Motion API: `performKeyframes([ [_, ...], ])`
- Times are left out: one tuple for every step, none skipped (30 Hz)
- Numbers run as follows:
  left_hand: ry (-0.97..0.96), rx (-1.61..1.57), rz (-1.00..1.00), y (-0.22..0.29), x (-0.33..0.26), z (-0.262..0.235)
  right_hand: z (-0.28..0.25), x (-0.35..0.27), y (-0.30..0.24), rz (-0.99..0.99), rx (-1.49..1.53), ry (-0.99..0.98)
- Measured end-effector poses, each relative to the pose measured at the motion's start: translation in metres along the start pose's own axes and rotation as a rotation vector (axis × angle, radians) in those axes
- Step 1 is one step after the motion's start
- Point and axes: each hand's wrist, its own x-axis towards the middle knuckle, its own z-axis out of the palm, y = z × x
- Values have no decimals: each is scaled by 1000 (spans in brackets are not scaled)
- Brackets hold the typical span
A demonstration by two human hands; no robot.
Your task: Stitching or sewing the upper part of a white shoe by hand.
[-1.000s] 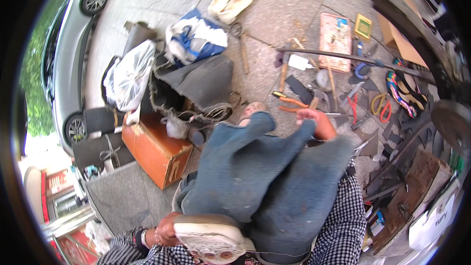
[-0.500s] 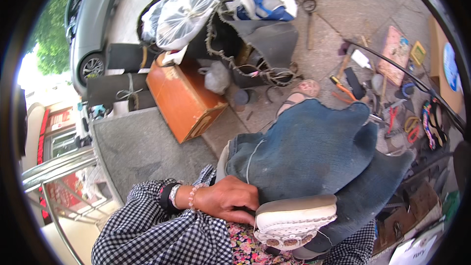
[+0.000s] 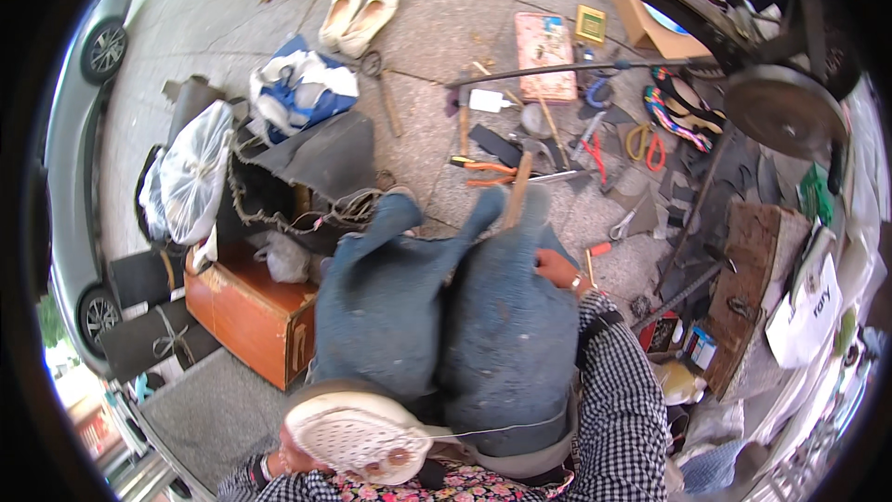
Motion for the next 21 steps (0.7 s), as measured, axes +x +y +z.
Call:
performKeyframes([
  [-103, -89, -242, -4, -27, -7, 5, 0, -4, -15, 16, 1],
  [-136, -92, -241, -14, -16, -16, 9, 3, -10, -66, -142, 53],
  [-157, -102, -238, -23, -7, -23, 13, 11, -18, -114, -302, 102],
  [-173, -104, -230, -24, 2, -26, 9, 13, -15, -105, -299, 127],
  [-189, -106, -222, -25, 10, -30, 2, 17, -8, -138, -478, 180],
  [-201, -105, -217, -26, 19, -33, -3, 22, -5, -171, -654, 228],
  [-207, -103, -215, -26, 26, -37, -6, 28, -15, -165, -647, 244],
  [-215, -102, -211, -26, 34, -41, -10, 35, -31, -223, -758, 309],
  [-238, -99, -203, -26, 45, -47, -14, 41, -43, -270, -875, 386],
  [-272, -94, -189, -27, 61, -55, -15, 52, -48, -208, -866, 431],
  [-311, -93, -169, -30, 80, -61, -18, 63, -55, -144, -861, 480],
  [-336, -92, -155, -32, 95, -65, -17, 72, -66, -53, -863, 465],
  [-349, -89, -147, -32, 105, -68, -12, 83, -75, 29, -856, 439],
  [-360, -85, -141, -31, 113, -70, -11, 92, -75, 45, -827, 428],
  [-374, -83, -130, -29, 122, -71, -13, 96, -75, 63, -801, 421],
  [-387, -79, -118, -27, 131, -72, -15, 96, -75, 70, -798, 447],
  [-398, -77, -105, -25, 141, -72, -17, 95, -75, 47, -840, 428],
  [-407, -72, -93, -22, 150, -72, -15, 95, -74, 21, -881, 408],
  [-414, -67, -79, -18, 159, -73, -12, 98, -67, 22, -879, 434],
  [-431, -62, -65, -16, 167, -73, -10, 100, -51, -21, -817, 470],
  [-439, -55, -51, -13, 175, -74, -9, 101, -42, -74, -756, 500],
])
